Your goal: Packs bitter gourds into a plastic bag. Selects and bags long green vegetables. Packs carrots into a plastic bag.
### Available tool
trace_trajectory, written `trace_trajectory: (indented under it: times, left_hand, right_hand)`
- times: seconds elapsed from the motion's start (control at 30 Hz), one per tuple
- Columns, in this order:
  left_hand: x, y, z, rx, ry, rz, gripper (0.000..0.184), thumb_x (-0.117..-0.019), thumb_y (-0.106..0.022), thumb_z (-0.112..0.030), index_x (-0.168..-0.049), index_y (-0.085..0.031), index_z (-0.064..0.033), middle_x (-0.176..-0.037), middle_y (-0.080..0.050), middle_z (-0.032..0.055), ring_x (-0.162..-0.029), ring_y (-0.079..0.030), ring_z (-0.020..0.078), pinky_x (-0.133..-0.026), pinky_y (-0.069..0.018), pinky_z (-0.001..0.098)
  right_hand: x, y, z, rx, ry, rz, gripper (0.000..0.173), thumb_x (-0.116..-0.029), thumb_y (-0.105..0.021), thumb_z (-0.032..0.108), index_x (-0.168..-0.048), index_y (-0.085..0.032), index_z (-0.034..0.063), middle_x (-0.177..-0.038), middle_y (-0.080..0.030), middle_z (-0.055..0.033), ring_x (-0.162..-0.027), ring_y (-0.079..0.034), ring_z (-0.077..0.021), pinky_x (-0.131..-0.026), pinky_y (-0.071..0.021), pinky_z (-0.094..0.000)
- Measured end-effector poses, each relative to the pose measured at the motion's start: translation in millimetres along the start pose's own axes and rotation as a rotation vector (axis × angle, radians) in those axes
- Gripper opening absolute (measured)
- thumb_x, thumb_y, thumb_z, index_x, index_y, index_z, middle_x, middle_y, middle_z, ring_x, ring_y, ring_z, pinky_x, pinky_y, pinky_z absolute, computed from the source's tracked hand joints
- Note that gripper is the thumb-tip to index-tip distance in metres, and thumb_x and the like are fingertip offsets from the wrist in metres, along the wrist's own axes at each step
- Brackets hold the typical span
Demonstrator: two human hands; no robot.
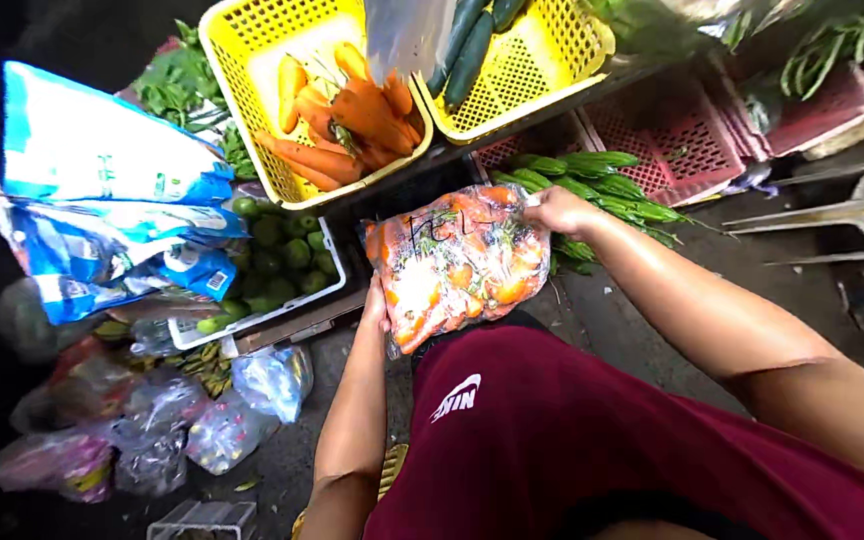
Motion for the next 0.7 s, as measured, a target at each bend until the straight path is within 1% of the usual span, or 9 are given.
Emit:
trace_trajectory:
  times: [0.07,0.13,0.3,0.37,0.4,0.5,0.57,0.6,0.7]
  left_hand:
    - [-4,4,2,-0.004,0.016,-0.001,0.070,-0.1064,-0.021,-0.066,-0.136,-0.061,-0.0160,-0.115,-0.072,0.0139,-0.102,-0.071,0.0289,-0.083,-0.0595,0.0535]
    - [-8,6,5,0.015,0.020,-0.008,0.069,-0.1067,-0.022,-0.065,-0.136,-0.060,-0.0153,-0.116,-0.072,0.0147,-0.103,-0.071,0.0295,-0.084,-0.0596,0.0537]
    - [-12,18,12,-0.032,0.051,-0.053,0.070,-0.1071,-0.024,-0.064,-0.134,-0.061,-0.0117,-0.114,-0.072,0.0161,-0.101,-0.071,0.0300,-0.083,-0.0596,0.0534]
    - [-11,24,12,-0.145,0.058,-0.138,0.068,-0.1078,-0.029,-0.062,-0.125,-0.066,-0.0075,-0.106,-0.073,0.0170,-0.091,-0.072,0.0298,-0.076,-0.0605,0.0512]
    - [-8,26,8,-0.243,0.028,-0.196,0.063,-0.1091,-0.033,-0.057,-0.121,-0.068,-0.0055,-0.103,-0.073,0.0170,-0.089,-0.072,0.0288,-0.075,-0.0598,0.0496]
    - [10,26,-9,-0.573,-0.245,-0.350,0.035,-0.1061,-0.053,-0.031,-0.122,-0.068,-0.0038,-0.115,-0.071,0.0176,-0.107,-0.068,0.0295,-0.095,-0.0542,0.0528]
    - [30,12,-25,-0.760,-0.420,-0.420,0.038,-0.1025,-0.058,-0.030,-0.131,-0.065,-0.0063,-0.128,-0.068,0.0178,-0.120,-0.065,0.0332,-0.104,-0.0499,0.0574]
    - [41,-2,-36,-0.827,-0.502,-0.417,0.038,-0.1027,-0.058,-0.031,-0.132,-0.065,-0.0071,-0.132,-0.065,0.0174,-0.124,-0.062,0.0337,-0.107,-0.0483,0.0578]
    - [51,-62,-63,-1.025,-0.673,-0.266,0.042,-0.1050,-0.052,-0.034,-0.137,-0.064,-0.0091,-0.145,-0.058,0.0149,-0.139,-0.051,0.0324,-0.117,-0.0394,0.0562]
  right_hand:
    - [-11,5,-9,0.225,-0.020,-0.028,0.026,-0.0934,-0.069,0.028,-0.100,-0.073,0.0029,-0.094,-0.071,-0.0214,-0.090,-0.068,-0.0388,-0.082,-0.0523,-0.0670]
    - [-17,9,-17,0.402,-0.033,-0.051,0.029,-0.0926,-0.067,0.034,-0.097,-0.074,0.0054,-0.094,-0.071,-0.0222,-0.093,-0.068,-0.0426,-0.082,-0.0495,-0.0715]
    - [-4,-1,-3,0.683,-0.111,-0.067,0.036,-0.0960,-0.061,0.039,-0.104,-0.072,0.0058,-0.104,-0.070,-0.0252,-0.103,-0.067,-0.0470,-0.082,-0.0500,-0.0725]
    - [1,-6,-3,0.725,-0.105,-0.105,0.035,-0.0950,-0.063,0.038,-0.105,-0.072,0.0051,-0.105,-0.071,-0.0255,-0.103,-0.068,-0.0474,-0.081,-0.0509,-0.0723]
    - [1,-7,-4,0.739,-0.067,-0.139,0.036,-0.0931,-0.066,0.035,-0.111,-0.070,0.0041,-0.110,-0.070,-0.0260,-0.107,-0.067,-0.0483,-0.082,-0.0512,-0.0724]
    - [6,-11,-6,0.764,0.136,-0.230,0.059,-0.0827,-0.078,0.022,-0.135,-0.060,0.0003,-0.136,-0.057,-0.0288,-0.130,-0.051,-0.0517,-0.094,-0.0460,-0.0736]
    - [10,-16,0,0.777,0.302,-0.247,0.064,-0.0772,-0.082,0.017,-0.136,-0.060,0.0016,-0.141,-0.053,-0.0284,-0.134,-0.046,-0.0516,-0.096,-0.0445,-0.0735]
    - [10,-20,6,0.765,0.384,-0.226,0.061,-0.0787,-0.081,0.019,-0.134,-0.061,0.0023,-0.143,-0.053,-0.0265,-0.135,-0.046,-0.0497,-0.098,-0.0444,-0.0725]
    - [-1,-46,28,0.670,0.595,-0.045,0.047,-0.0946,-0.065,0.028,-0.137,-0.062,0.0077,-0.142,-0.058,-0.0181,-0.136,-0.052,-0.0382,-0.108,-0.0441,-0.0637]
Point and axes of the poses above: each hand's wrist, its own x-axis away from the middle knuckle, its own y-axis out of the back of the hand, z = x × y, the point moved 1 cm from there along -x, towards the middle knuckle
